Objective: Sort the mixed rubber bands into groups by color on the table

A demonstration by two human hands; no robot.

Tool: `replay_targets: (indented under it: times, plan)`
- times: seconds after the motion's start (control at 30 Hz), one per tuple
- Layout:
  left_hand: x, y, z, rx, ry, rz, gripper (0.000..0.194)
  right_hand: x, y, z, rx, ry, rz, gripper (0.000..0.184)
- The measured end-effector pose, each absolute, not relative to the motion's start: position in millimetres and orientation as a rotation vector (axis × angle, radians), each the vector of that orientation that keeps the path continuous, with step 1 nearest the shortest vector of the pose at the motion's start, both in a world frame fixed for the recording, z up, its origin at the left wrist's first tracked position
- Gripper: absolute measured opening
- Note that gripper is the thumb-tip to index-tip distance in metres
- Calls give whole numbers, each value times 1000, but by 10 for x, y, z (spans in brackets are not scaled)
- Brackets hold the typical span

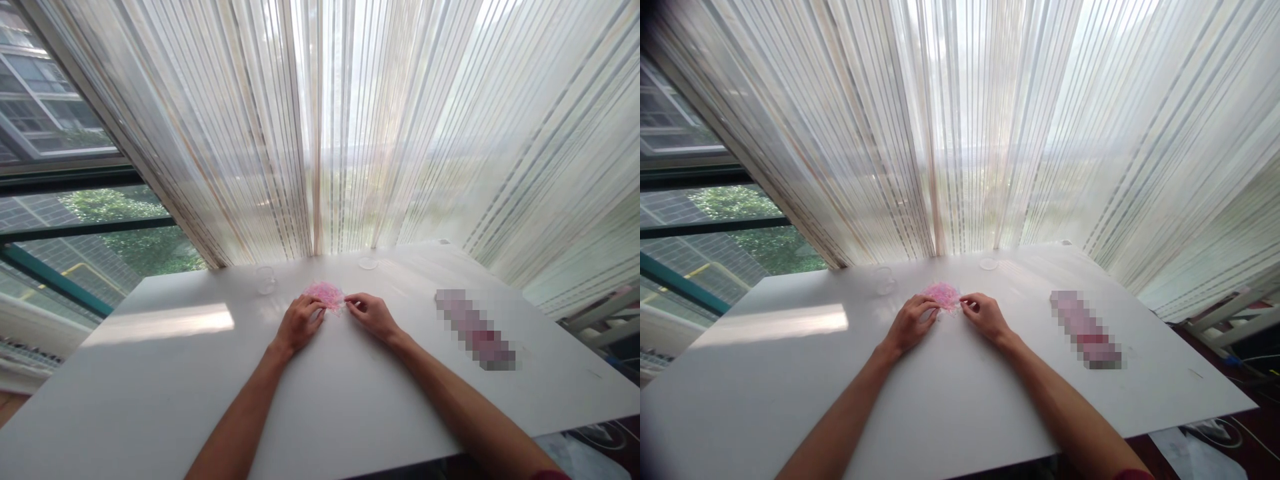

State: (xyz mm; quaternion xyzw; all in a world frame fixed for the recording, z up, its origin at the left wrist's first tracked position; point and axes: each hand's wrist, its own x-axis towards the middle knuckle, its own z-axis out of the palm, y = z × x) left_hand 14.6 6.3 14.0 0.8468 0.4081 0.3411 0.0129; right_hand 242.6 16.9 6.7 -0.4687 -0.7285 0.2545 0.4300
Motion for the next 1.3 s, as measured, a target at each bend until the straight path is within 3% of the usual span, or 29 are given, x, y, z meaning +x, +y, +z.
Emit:
replay_targets:
  times: [0.23,0.37,0.7,1.3]
  plan:
    - [-14,260,202,2408,1502,1104,16,2417,232,-2,-1178,-1765,571,12]
    - [-54,514,213,2277,1670,885,27,2411,244,-10,-1175,-1762,609,13]
    - [204,1108,272,2388,1570,561,36,2472,154,35,-1066,-2092,405,10]
    - [46,739,470,2590,1263,540,25,2466,301,-9,-1253,-1971,273,12]
